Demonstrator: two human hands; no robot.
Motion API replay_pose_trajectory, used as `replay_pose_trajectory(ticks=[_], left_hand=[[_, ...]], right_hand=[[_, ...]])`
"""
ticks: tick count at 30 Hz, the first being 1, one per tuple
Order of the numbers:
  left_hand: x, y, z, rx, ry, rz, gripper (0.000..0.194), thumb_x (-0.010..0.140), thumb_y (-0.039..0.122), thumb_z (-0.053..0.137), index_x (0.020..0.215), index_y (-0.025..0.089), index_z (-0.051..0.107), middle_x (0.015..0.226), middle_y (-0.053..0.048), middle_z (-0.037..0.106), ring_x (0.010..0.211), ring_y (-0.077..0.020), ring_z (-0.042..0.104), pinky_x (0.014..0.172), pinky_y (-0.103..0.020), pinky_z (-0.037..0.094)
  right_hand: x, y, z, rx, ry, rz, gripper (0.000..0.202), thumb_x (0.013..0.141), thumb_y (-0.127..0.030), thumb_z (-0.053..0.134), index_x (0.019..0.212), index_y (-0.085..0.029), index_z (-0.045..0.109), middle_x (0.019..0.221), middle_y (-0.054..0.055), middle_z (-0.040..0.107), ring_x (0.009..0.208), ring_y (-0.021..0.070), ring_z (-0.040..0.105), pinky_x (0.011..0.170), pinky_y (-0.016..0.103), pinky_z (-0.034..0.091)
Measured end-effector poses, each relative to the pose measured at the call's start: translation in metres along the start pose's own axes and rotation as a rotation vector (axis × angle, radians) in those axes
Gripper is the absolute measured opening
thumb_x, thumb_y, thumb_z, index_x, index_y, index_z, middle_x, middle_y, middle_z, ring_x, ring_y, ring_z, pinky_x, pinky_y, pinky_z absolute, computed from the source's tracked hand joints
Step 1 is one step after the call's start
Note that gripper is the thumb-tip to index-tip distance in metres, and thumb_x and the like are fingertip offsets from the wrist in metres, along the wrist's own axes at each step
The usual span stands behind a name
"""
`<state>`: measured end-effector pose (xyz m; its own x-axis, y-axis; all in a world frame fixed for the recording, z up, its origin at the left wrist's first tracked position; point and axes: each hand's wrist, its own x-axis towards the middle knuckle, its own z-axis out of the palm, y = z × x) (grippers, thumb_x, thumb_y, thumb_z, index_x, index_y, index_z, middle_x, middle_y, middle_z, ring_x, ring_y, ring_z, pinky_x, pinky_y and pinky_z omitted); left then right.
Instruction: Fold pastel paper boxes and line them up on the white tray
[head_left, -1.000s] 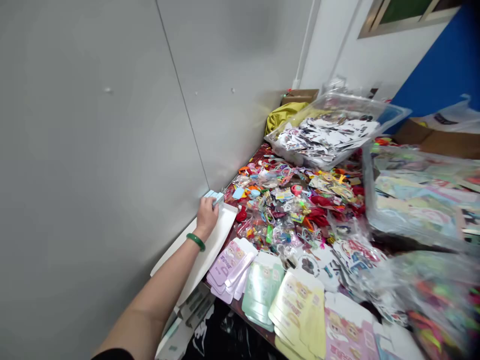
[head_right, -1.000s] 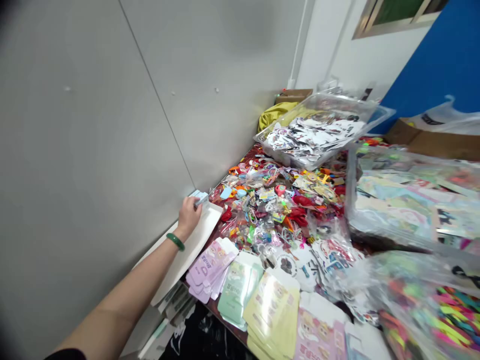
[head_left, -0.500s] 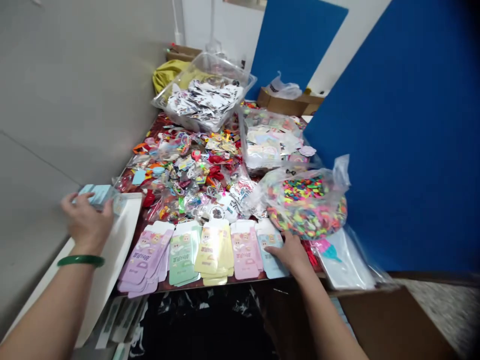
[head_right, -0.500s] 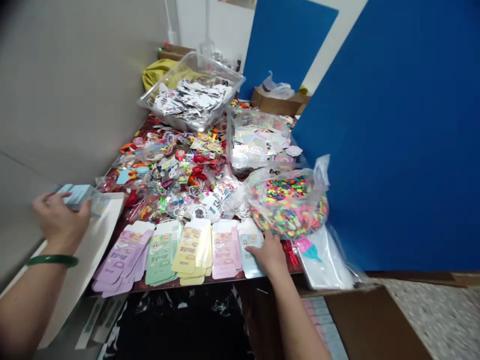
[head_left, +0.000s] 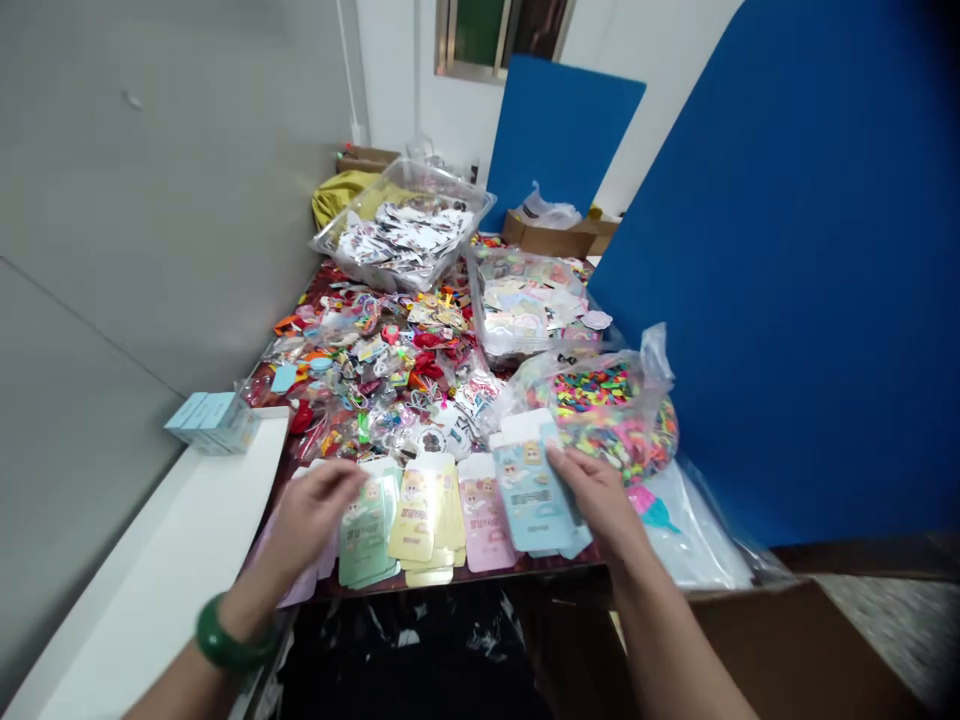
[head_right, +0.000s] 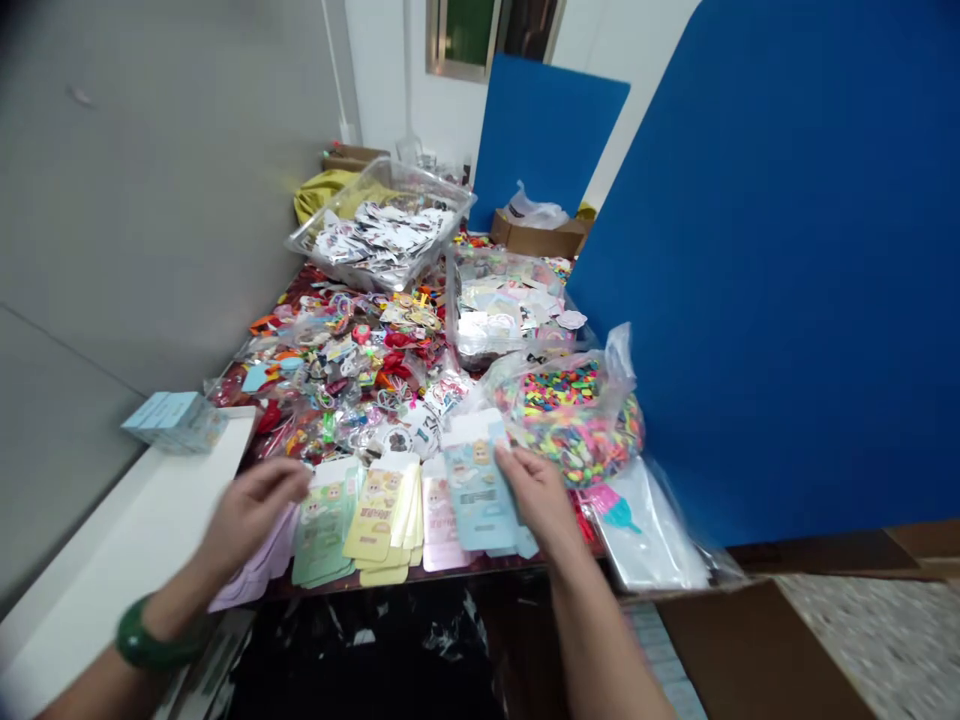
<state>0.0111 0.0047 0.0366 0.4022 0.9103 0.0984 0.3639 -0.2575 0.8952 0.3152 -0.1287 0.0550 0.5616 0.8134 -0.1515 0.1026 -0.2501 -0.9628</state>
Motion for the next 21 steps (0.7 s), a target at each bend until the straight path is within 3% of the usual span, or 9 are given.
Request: replay_pose_trajectory(ticks=[3, 5, 7, 10, 12, 14, 17, 21], left_hand=[[-0.010, 0.016, 0.039, -0.483, -0.484, -0.134, 0.044, 0.071, 0.039, 0.070, 0.107, 0.017, 0.062, 0.101, -0.010, 0.068, 0.092, -0.0239, 0.064, 0.080, -0.036, 0.051], [-0.017, 0.019, 0.050, -0.798, -0.668, -0.234, 0.058, 0.067, 0.043, 0.072, 0.115, 0.014, 0.058, 0.106, -0.014, 0.067, 0.099, -0.0293, 0.063, 0.084, -0.041, 0.050], [-0.026, 0.017, 0.053, -1.024, -0.765, -0.316, 0.067, 0.062, 0.045, 0.073, 0.117, 0.012, 0.057, 0.107, -0.016, 0.067, 0.102, -0.0342, 0.062, 0.085, -0.046, 0.048], [-0.040, 0.010, 0.051, -1.159, -0.807, -0.359, 0.069, 0.056, 0.040, 0.075, 0.116, 0.010, 0.058, 0.107, -0.017, 0.067, 0.103, -0.0366, 0.061, 0.086, -0.046, 0.048], [-0.050, 0.008, 0.051, -1.160, -0.770, -0.369, 0.067, 0.055, 0.035, 0.075, 0.115, 0.011, 0.059, 0.105, -0.016, 0.068, 0.099, -0.0353, 0.063, 0.083, -0.043, 0.049], [-0.058, 0.010, 0.052, -1.139, -0.721, -0.374, 0.069, 0.053, 0.032, 0.076, 0.117, 0.012, 0.058, 0.103, -0.015, 0.069, 0.095, -0.0340, 0.065, 0.079, -0.040, 0.051], [-0.066, 0.018, 0.054, -1.122, -0.652, -0.363, 0.075, 0.051, 0.032, 0.078, 0.120, 0.014, 0.056, 0.099, -0.013, 0.070, 0.087, -0.0314, 0.067, 0.073, -0.036, 0.052], [-0.072, 0.030, 0.054, -1.074, -0.544, -0.331, 0.066, 0.053, 0.029, 0.080, 0.114, 0.015, 0.061, 0.090, -0.010, 0.071, 0.076, -0.0247, 0.068, 0.067, -0.031, 0.053]], right_hand=[[-0.018, -0.010, 0.054, 0.288, -0.218, -0.062, 0.036, 0.079, -0.050, 0.059, 0.088, -0.019, 0.072, 0.099, 0.007, 0.068, 0.091, 0.0221, 0.062, 0.082, 0.035, 0.049], [-0.030, -0.012, 0.084, 0.374, -0.369, -0.113, 0.035, 0.082, -0.050, 0.057, 0.085, -0.020, 0.072, 0.103, 0.006, 0.066, 0.096, 0.0211, 0.060, 0.085, 0.034, 0.048], [-0.042, -0.011, 0.102, 0.415, -0.457, -0.141, 0.034, 0.083, -0.049, 0.056, 0.082, -0.019, 0.072, 0.103, 0.005, 0.064, 0.091, 0.0188, 0.060, 0.079, 0.030, 0.049], [-0.053, -0.005, 0.106, 0.453, -0.516, -0.088, 0.034, 0.081, -0.050, 0.058, 0.080, -0.018, 0.071, 0.088, 0.004, 0.064, 0.059, 0.0102, 0.054, 0.051, 0.022, 0.044], [-0.057, -0.002, 0.104, 0.464, -0.558, -0.038, 0.032, 0.079, -0.048, 0.061, 0.087, -0.019, 0.070, 0.074, 0.000, 0.062, 0.046, 0.0068, 0.045, 0.041, 0.020, 0.037], [-0.061, -0.003, 0.102, 0.501, -0.581, -0.054, 0.031, 0.077, -0.044, 0.064, 0.096, -0.021, 0.068, 0.073, -0.001, 0.063, 0.052, 0.0098, 0.053, 0.049, 0.022, 0.043], [-0.067, -0.008, 0.105, 0.593, -0.517, -0.162, 0.041, 0.073, -0.037, 0.070, 0.111, -0.024, 0.063, 0.089, 0.002, 0.067, 0.082, 0.0187, 0.063, 0.075, 0.032, 0.050], [-0.074, -0.012, 0.109, 0.597, -0.400, -0.259, 0.053, 0.072, -0.032, 0.070, 0.123, -0.026, 0.055, 0.091, 0.002, 0.068, 0.087, 0.0202, 0.063, 0.079, 0.035, 0.050]])
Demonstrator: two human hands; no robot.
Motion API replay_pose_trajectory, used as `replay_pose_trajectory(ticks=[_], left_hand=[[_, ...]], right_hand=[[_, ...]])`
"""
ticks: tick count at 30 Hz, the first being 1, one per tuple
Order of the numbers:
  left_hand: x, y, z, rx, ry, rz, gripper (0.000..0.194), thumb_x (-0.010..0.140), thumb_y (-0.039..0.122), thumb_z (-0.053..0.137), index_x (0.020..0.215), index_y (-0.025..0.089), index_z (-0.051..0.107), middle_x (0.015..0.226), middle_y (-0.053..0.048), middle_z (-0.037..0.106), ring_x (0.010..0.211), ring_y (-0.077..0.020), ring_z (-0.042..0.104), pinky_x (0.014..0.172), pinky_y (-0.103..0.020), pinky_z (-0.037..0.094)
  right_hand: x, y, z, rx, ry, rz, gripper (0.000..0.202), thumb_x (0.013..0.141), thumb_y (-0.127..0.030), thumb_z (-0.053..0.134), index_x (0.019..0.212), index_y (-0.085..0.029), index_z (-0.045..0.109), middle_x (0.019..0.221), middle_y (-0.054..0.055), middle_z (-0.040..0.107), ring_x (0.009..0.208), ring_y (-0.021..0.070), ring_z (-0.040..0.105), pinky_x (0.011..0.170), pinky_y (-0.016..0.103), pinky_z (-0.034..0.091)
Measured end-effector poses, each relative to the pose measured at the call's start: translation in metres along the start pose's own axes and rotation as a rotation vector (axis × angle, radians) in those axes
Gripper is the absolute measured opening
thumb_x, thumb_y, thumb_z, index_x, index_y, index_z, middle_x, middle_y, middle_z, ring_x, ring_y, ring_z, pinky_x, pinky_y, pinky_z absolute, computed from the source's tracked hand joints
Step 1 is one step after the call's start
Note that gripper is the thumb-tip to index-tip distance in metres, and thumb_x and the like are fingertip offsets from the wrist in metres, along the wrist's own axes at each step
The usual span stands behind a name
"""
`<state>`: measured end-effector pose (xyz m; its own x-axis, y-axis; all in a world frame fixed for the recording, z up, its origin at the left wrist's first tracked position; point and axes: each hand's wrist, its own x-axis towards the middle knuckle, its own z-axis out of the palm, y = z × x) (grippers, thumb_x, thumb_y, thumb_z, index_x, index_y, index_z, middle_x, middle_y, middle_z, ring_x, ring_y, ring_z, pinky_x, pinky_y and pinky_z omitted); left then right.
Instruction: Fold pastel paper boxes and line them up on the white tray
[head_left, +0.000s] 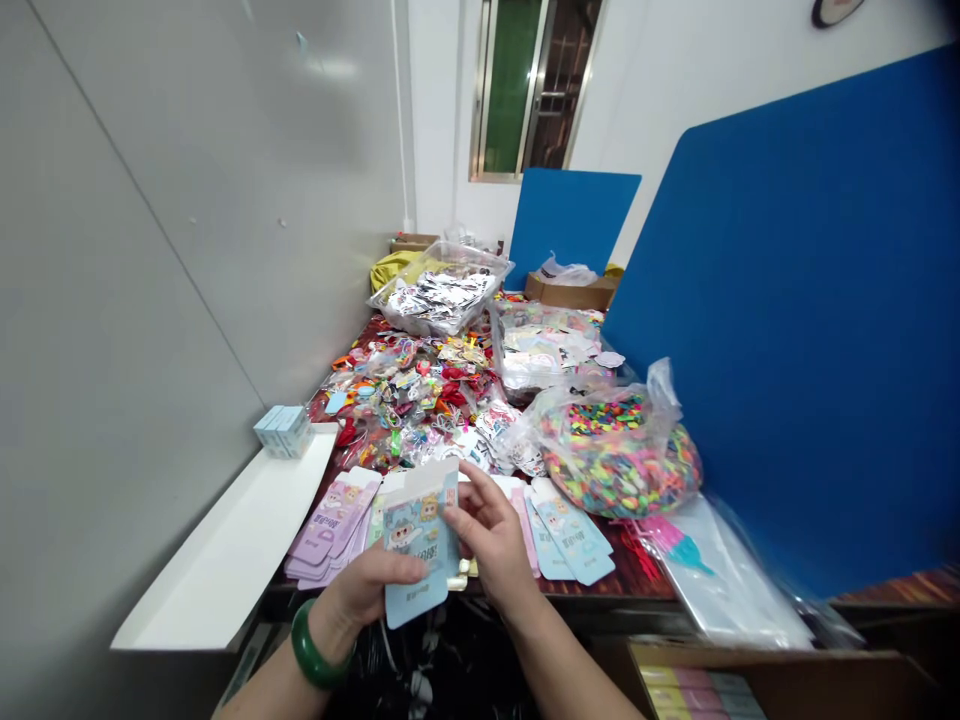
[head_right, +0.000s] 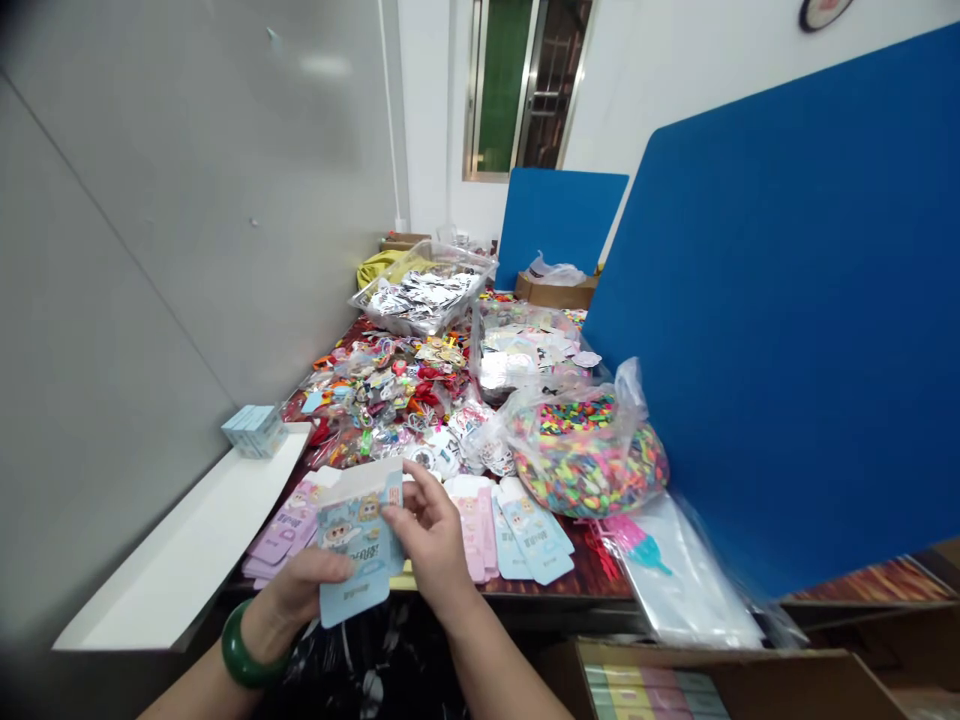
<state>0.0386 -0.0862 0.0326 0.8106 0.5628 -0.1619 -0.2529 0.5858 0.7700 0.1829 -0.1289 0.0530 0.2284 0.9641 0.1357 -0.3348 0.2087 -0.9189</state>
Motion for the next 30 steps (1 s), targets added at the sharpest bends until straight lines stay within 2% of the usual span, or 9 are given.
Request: replay_pose_trajectory(ticks=[5, 8, 10, 13, 17, 21, 25, 27, 30], left_hand=[[0.001, -0.005, 0.016, 0.037, 0.145, 0.070, 0.046, 0.058, 0.021, 0.081, 0.102, 0.016, 0.066, 0.089, -0.007, 0.071, 0.081, -0.0220, 0.066, 0.076, -0.033, 0.052], [0.005, -0.010, 0.021, 0.023, 0.154, 0.073, 0.042, 0.063, 0.021, 0.078, 0.103, 0.016, 0.065, 0.092, -0.008, 0.070, 0.083, -0.0230, 0.066, 0.081, -0.038, 0.051], [0.009, -0.014, 0.020, 0.033, 0.140, 0.071, 0.043, 0.064, 0.020, 0.076, 0.105, 0.016, 0.064, 0.093, -0.008, 0.070, 0.083, -0.0228, 0.066, 0.083, -0.040, 0.050], [0.013, -0.017, 0.016, 0.110, 0.106, 0.045, 0.039, 0.062, 0.013, 0.072, 0.101, 0.015, 0.065, 0.087, -0.005, 0.069, 0.078, -0.0198, 0.064, 0.078, -0.034, 0.049], [0.011, -0.012, 0.013, 0.247, 0.082, -0.067, 0.033, 0.055, 0.005, 0.061, 0.086, 0.016, 0.068, 0.071, 0.002, 0.065, 0.063, -0.0127, 0.057, 0.061, -0.023, 0.044], [0.002, -0.001, 0.010, 0.314, 0.011, -0.176, 0.029, 0.056, 0.008, 0.064, 0.084, 0.015, 0.070, 0.073, 0.001, 0.066, 0.066, -0.0125, 0.056, 0.061, -0.022, 0.042], [-0.005, -0.001, 0.001, 0.246, -0.014, -0.172, 0.027, 0.059, 0.017, 0.072, 0.085, 0.013, 0.070, 0.077, -0.003, 0.066, 0.071, -0.0154, 0.058, 0.068, -0.025, 0.043], [-0.005, -0.004, -0.005, 0.215, 0.030, -0.122, 0.033, 0.057, 0.016, 0.075, 0.089, 0.013, 0.069, 0.078, -0.002, 0.066, 0.071, -0.0153, 0.058, 0.067, -0.025, 0.043], [-0.003, -0.006, -0.013, 0.267, 0.178, 0.013, 0.035, 0.057, 0.015, 0.077, 0.091, 0.014, 0.068, 0.081, -0.002, 0.066, 0.074, -0.0160, 0.058, 0.068, -0.025, 0.044]], right_hand=[[-0.007, 0.002, -0.001, -0.170, 0.005, -0.115, 0.044, 0.077, -0.030, 0.066, 0.121, -0.027, 0.059, 0.112, 0.005, 0.065, 0.103, 0.0222, 0.059, 0.092, 0.039, 0.046], [-0.009, 0.006, -0.009, -0.301, 0.060, -0.140, 0.033, 0.078, -0.031, 0.065, 0.110, -0.025, 0.066, 0.115, 0.006, 0.064, 0.107, 0.0243, 0.057, 0.095, 0.040, 0.045], [-0.011, 0.010, -0.016, -0.346, 0.084, -0.145, 0.033, 0.080, -0.032, 0.062, 0.112, -0.024, 0.065, 0.114, 0.008, 0.064, 0.106, 0.0245, 0.058, 0.093, 0.040, 0.046], [-0.013, 0.011, -0.024, -0.527, 0.096, -0.229, 0.030, 0.082, -0.031, 0.059, 0.111, -0.025, 0.063, 0.125, 0.010, 0.055, 0.115, 0.0262, 0.050, 0.091, 0.041, 0.046], [-0.011, -0.002, -0.028, -0.870, 0.046, -0.396, 0.022, 0.076, -0.026, 0.065, 0.097, -0.025, 0.063, 0.135, 0.009, 0.041, 0.127, 0.0296, 0.034, 0.100, 0.048, 0.035], [-0.003, -0.020, -0.024, -0.941, -0.150, -0.222, 0.016, 0.072, -0.029, 0.070, 0.077, -0.021, 0.058, 0.131, 0.008, 0.046, 0.124, 0.0277, 0.039, 0.099, 0.043, 0.037], [0.004, -0.021, -0.019, -0.913, -0.369, -0.089, 0.013, 0.071, -0.031, 0.071, 0.070, -0.021, 0.064, 0.122, 0.007, 0.054, 0.117, 0.0254, 0.048, 0.096, 0.040, 0.040], [0.006, -0.015, -0.017, -0.920, -0.387, -0.087, 0.011, 0.069, -0.031, 0.073, 0.072, -0.022, 0.068, 0.123, 0.007, 0.055, 0.116, 0.0272, 0.048, 0.097, 0.043, 0.040], [0.008, -0.006, -0.013, -0.925, -0.314, -0.080, 0.012, 0.071, -0.032, 0.071, 0.068, -0.021, 0.068, 0.125, 0.008, 0.054, 0.116, 0.0289, 0.048, 0.096, 0.044, 0.039]])
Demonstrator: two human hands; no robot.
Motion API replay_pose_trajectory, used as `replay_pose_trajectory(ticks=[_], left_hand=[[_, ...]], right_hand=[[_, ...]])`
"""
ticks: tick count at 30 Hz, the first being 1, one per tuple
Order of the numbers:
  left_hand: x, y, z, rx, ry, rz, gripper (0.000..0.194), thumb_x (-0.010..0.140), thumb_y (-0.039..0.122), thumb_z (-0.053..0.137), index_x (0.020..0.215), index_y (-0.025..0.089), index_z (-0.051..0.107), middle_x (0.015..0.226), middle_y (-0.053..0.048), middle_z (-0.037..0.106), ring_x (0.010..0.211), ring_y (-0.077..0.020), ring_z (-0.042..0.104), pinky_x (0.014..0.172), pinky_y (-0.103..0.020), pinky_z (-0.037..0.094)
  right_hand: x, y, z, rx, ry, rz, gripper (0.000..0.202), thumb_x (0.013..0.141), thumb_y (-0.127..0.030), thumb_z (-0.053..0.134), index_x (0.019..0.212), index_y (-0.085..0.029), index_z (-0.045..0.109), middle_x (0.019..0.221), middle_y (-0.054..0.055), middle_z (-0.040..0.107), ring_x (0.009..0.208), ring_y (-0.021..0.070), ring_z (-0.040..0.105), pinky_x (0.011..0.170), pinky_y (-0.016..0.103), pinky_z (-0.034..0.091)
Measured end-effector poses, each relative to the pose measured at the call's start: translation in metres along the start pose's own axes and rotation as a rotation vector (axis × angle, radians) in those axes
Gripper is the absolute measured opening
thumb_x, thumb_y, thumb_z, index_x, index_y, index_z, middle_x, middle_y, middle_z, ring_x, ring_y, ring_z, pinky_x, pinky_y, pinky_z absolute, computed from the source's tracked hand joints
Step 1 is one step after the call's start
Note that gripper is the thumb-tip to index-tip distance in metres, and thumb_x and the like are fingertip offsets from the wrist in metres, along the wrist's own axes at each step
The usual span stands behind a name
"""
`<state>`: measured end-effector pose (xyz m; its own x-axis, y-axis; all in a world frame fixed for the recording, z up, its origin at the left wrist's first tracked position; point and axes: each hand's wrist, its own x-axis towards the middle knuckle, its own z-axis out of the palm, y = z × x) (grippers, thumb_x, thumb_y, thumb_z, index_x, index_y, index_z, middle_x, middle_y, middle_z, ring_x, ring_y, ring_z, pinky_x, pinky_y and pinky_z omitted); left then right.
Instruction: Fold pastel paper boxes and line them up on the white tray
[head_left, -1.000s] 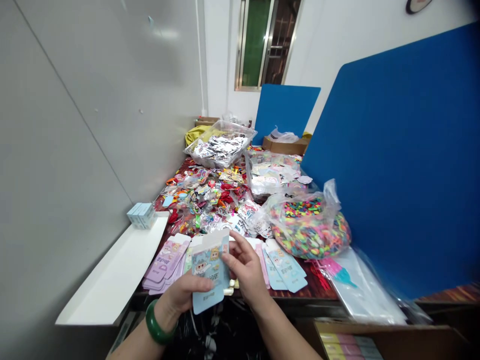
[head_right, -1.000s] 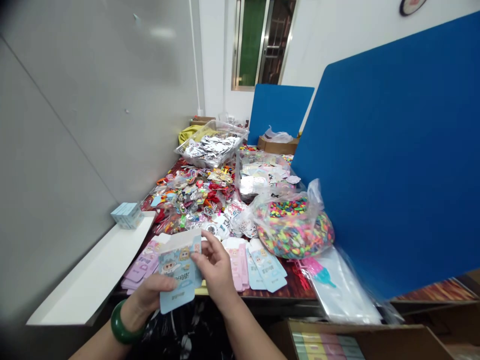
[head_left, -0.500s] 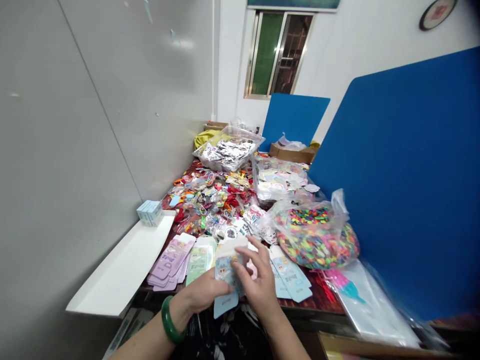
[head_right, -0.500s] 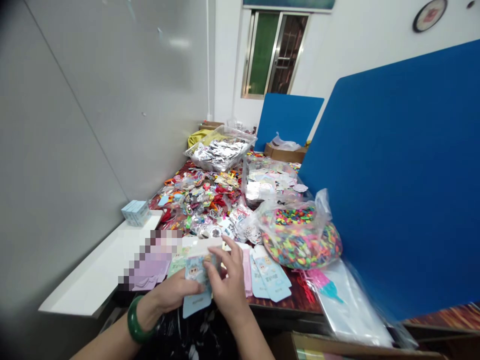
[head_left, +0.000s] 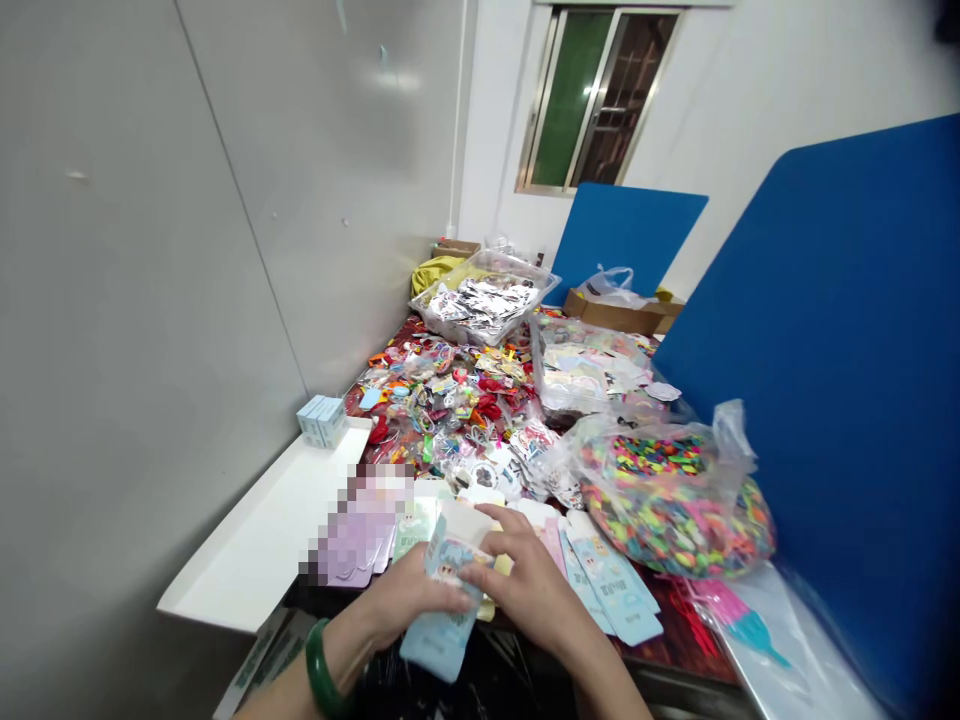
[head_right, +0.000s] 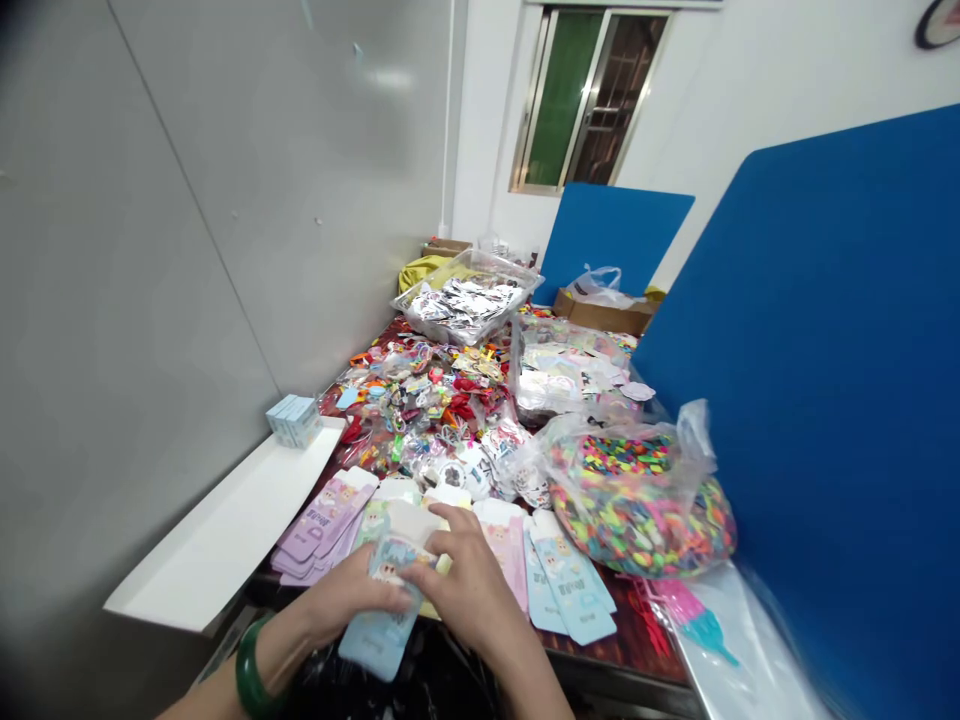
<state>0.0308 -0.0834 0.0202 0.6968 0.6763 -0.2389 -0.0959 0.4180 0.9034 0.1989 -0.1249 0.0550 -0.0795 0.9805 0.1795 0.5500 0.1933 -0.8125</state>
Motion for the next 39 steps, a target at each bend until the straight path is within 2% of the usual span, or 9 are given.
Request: replay_pose_trajectory(ticks=[8, 12, 14, 17, 22, 27, 32, 36, 39], left_hand=[[0.009, -0.004, -0.010, 0.152, 0.209, 0.042, 0.041, 0.068, 0.031, 0.072, 0.103, 0.011, 0.063, 0.093, -0.009, 0.068, 0.086, -0.0248, 0.063, 0.079, -0.036, 0.049], [0.007, -0.003, -0.021, 0.522, 0.387, 0.373, 0.068, 0.072, 0.031, 0.070, 0.132, 0.020, 0.042, 0.124, -0.011, 0.058, 0.111, -0.0265, 0.055, 0.096, -0.039, 0.042], [0.007, 0.001, -0.026, 0.624, 0.381, 0.456, 0.058, 0.075, 0.032, 0.067, 0.129, 0.023, 0.046, 0.128, -0.010, 0.055, 0.117, -0.0268, 0.052, 0.101, -0.040, 0.038], [0.010, 0.008, -0.028, 0.493, 0.393, 0.403, 0.039, 0.079, 0.034, 0.063, 0.115, 0.022, 0.054, 0.119, -0.008, 0.060, 0.110, -0.0256, 0.056, 0.094, -0.036, 0.044], [0.011, 0.013, -0.022, 0.082, 0.337, 0.262, 0.047, 0.081, 0.034, 0.061, 0.121, 0.020, 0.042, 0.084, -0.003, 0.066, 0.070, -0.0167, 0.062, 0.063, -0.026, 0.049], [0.007, 0.008, -0.016, 0.075, 0.351, 0.268, 0.046, 0.080, 0.034, 0.062, 0.119, 0.018, 0.044, 0.084, -0.003, 0.064, 0.068, -0.0134, 0.058, 0.059, -0.023, 0.045], [0.004, 0.004, -0.010, 0.128, 0.384, 0.264, 0.038, 0.082, 0.035, 0.060, 0.114, 0.018, 0.048, 0.069, 0.002, 0.058, 0.054, -0.0084, 0.049, 0.051, -0.019, 0.039], [-0.002, 0.010, -0.005, 0.017, 0.380, 0.318, 0.046, 0.084, 0.034, 0.058, 0.121, 0.024, 0.034, 0.071, 0.004, 0.059, 0.053, -0.0097, 0.051, 0.051, -0.021, 0.041], [-0.004, 0.012, -0.007, 0.018, 0.364, 0.336, 0.036, 0.084, 0.036, 0.057, 0.110, 0.024, 0.035, 0.071, 0.005, 0.057, 0.054, -0.0098, 0.050, 0.050, -0.021, 0.039]], right_hand=[[0.014, 0.007, 0.016, 0.145, 0.013, 0.123, 0.017, 0.085, -0.030, 0.053, 0.083, -0.018, 0.064, 0.080, 0.002, 0.064, 0.075, 0.0162, 0.057, 0.067, 0.025, 0.042], [0.019, 0.016, 0.022, 0.207, 0.065, 0.153, 0.016, 0.084, -0.031, 0.054, 0.080, -0.018, 0.063, 0.078, 0.002, 0.063, 0.073, 0.0156, 0.055, 0.066, 0.024, 0.041], [0.021, 0.019, 0.028, 0.237, 0.074, 0.137, 0.015, 0.084, -0.030, 0.055, 0.083, -0.018, 0.063, 0.081, 0.002, 0.064, 0.074, 0.0157, 0.055, 0.068, 0.025, 0.041], [0.022, 0.021, 0.041, 0.333, 0.185, 0.154, 0.020, 0.080, -0.033, 0.061, 0.095, -0.020, 0.060, 0.077, 0.000, 0.060, 0.070, 0.0142, 0.052, 0.064, 0.024, 0.040], [0.020, 0.014, 0.061, 0.666, 0.332, 0.258, 0.040, 0.076, -0.040, 0.066, 0.106, -0.022, 0.047, 0.066, -0.002, 0.057, 0.060, 0.0143, 0.052, 0.054, 0.025, 0.041], [0.015, 0.009, 0.064, 0.610, 0.446, 0.235, 0.033, 0.072, -0.041, 0.069, 0.094, -0.019, 0.059, 0.082, 0.005, 0.065, 0.071, 0.0179, 0.059, 0.063, 0.028, 0.047], [0.008, 0.010, 0.061, 0.519, 0.384, 0.201, 0.027, 0.075, -0.042, 0.065, 0.087, -0.018, 0.068, 0.089, 0.008, 0.068, 0.084, 0.0219, 0.061, 0.073, 0.031, 0.049], [0.005, 0.012, 0.062, 0.678, 0.324, 0.247, 0.040, 0.078, -0.043, 0.062, 0.112, -0.021, 0.062, 0.109, 0.010, 0.065, 0.096, 0.0238, 0.060, 0.080, 0.034, 0.049], [0.007, 0.013, 0.064, 0.764, 0.344, 0.246, 0.039, 0.076, -0.041, 0.066, 0.109, -0.021, 0.061, 0.100, 0.008, 0.066, 0.089, 0.0212, 0.061, 0.074, 0.031, 0.050]])
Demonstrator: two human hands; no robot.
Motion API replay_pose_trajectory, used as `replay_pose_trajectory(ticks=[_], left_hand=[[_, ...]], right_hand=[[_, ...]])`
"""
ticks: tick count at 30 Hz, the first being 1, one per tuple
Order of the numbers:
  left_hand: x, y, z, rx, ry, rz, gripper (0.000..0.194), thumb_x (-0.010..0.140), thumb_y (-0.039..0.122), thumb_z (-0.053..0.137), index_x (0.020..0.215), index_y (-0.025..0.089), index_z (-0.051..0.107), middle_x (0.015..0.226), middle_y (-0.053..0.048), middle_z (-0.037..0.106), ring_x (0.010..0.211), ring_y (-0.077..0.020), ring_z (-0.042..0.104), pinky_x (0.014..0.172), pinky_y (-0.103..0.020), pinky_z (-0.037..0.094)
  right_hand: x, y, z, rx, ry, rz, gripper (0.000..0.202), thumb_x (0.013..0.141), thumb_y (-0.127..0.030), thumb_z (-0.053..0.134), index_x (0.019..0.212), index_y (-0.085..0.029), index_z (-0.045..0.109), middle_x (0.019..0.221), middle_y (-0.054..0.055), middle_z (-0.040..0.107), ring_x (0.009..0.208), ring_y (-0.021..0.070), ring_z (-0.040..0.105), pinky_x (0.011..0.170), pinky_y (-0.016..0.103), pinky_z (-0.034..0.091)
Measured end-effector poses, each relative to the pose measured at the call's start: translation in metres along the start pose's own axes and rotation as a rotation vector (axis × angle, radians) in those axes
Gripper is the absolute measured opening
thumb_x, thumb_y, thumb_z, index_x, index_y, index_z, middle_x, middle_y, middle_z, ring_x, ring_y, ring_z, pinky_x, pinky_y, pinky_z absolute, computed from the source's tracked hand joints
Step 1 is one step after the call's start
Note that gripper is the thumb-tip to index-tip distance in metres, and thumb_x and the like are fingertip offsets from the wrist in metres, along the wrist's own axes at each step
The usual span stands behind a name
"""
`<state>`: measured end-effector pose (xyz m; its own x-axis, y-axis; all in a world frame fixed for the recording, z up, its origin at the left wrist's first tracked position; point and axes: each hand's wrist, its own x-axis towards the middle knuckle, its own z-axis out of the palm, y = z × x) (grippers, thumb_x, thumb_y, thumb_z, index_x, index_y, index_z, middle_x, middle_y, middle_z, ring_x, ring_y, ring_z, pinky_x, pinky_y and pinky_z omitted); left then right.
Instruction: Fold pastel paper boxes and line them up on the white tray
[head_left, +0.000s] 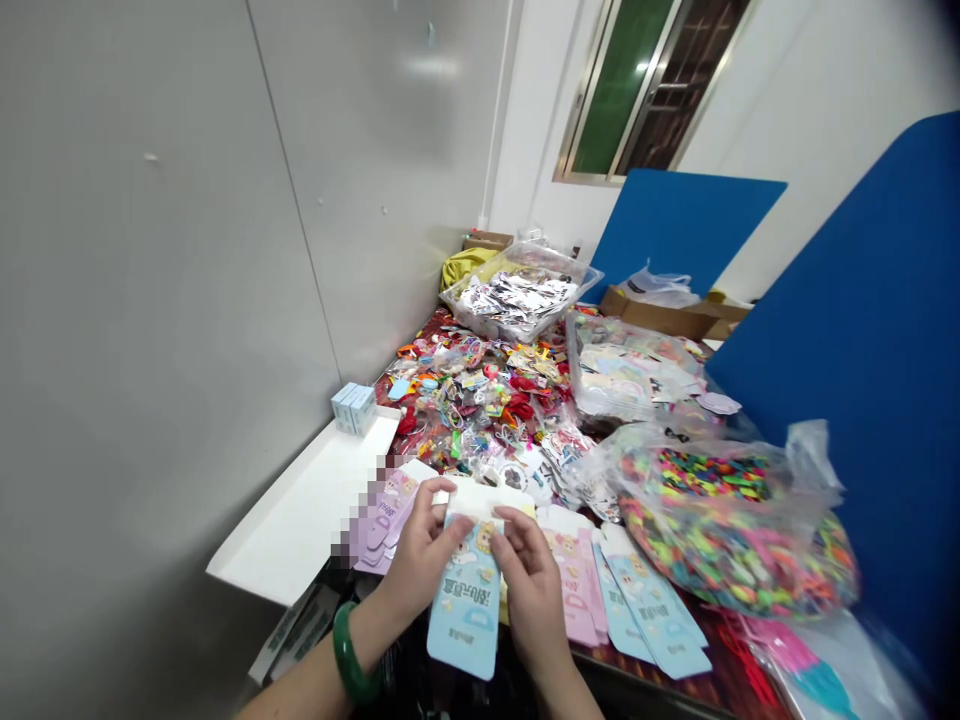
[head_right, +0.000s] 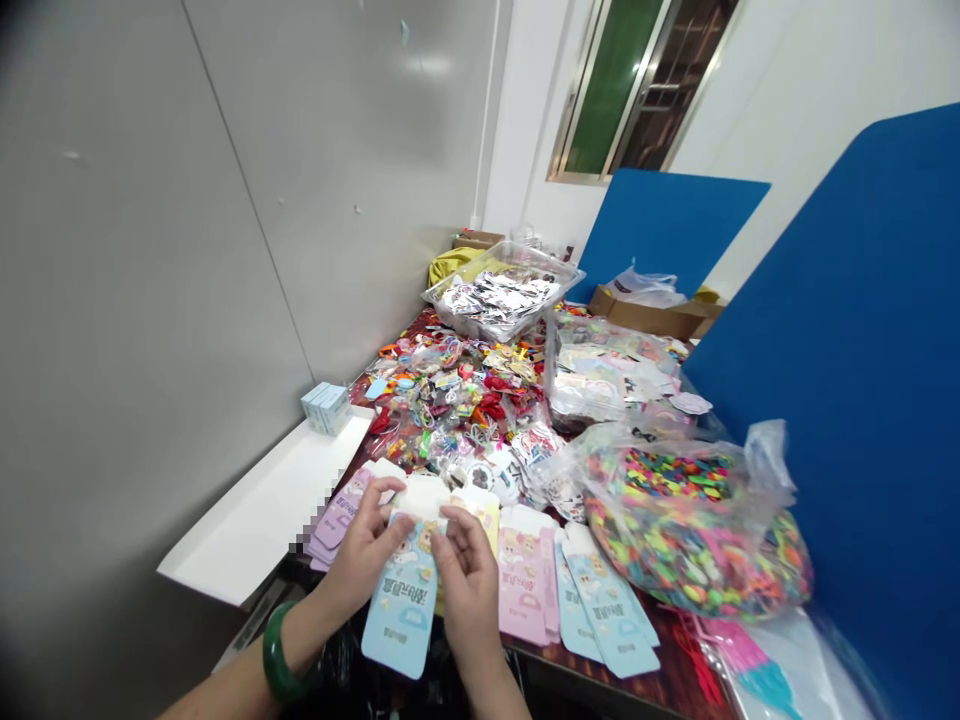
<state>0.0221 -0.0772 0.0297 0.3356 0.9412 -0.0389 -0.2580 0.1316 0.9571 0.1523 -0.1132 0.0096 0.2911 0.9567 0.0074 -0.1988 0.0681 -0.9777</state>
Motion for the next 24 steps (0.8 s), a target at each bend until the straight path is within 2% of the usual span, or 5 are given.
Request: replay_pose_trajectory(ticks=[6, 10, 15, 18, 24], left_hand=[[0.012, -0.010, -0.011, 0.232, -0.020, 0.049, 0.031, 0.086, 0.041, 0.053, 0.068, 0.017, 0.044, 0.059, 0.006, 0.040, 0.055, -0.0081, 0.038, 0.052, -0.020, 0.032], [0.017, -0.009, -0.016, 0.191, -0.035, 0.002, 0.025, 0.079, 0.038, 0.063, 0.089, 0.018, 0.053, 0.061, 0.006, 0.043, 0.052, -0.0076, 0.039, 0.051, -0.020, 0.031], [0.013, -0.001, -0.021, -0.187, -0.310, -0.254, 0.078, 0.070, 0.031, 0.074, 0.134, 0.029, 0.031, 0.099, -0.004, 0.061, 0.077, -0.0168, 0.062, 0.073, -0.031, 0.048], [0.010, -0.002, -0.021, -0.318, -0.442, -0.470, 0.057, 0.064, 0.025, 0.077, 0.115, 0.018, 0.053, 0.089, -0.006, 0.065, 0.073, -0.0199, 0.065, 0.071, -0.034, 0.050], [0.012, -0.006, -0.022, -0.268, -0.343, -0.471, 0.035, 0.063, 0.018, 0.077, 0.095, 0.015, 0.062, 0.076, -0.001, 0.064, 0.063, -0.0131, 0.060, 0.062, -0.023, 0.046]], right_hand=[[0.008, -0.004, -0.002, -0.175, -0.099, -0.042, 0.021, 0.077, -0.039, 0.064, 0.077, -0.018, 0.064, 0.068, 0.000, 0.057, 0.065, 0.0131, 0.052, 0.061, 0.023, 0.043], [0.013, -0.009, -0.004, -0.375, -0.178, -0.112, 0.035, 0.081, -0.040, 0.059, 0.056, -0.016, 0.062, 0.057, 0.001, 0.053, 0.058, 0.0132, 0.048, 0.055, 0.025, 0.040], [0.019, -0.020, -0.003, -0.314, -0.074, -0.155, 0.037, 0.080, -0.035, 0.062, 0.114, -0.023, 0.064, 0.100, 0.007, 0.067, 0.089, 0.0209, 0.061, 0.075, 0.032, 0.049], [0.022, -0.026, -0.003, -0.328, -0.088, -0.186, 0.036, 0.081, -0.032, 0.060, 0.116, -0.024, 0.062, 0.103, 0.007, 0.067, 0.090, 0.0216, 0.062, 0.077, 0.035, 0.051], [0.029, -0.038, -0.006, -0.393, -0.260, -0.289, 0.008, 0.075, -0.027, 0.068, 0.081, -0.021, 0.069, 0.090, 0.007, 0.069, 0.091, 0.0226, 0.063, 0.083, 0.038, 0.049]])
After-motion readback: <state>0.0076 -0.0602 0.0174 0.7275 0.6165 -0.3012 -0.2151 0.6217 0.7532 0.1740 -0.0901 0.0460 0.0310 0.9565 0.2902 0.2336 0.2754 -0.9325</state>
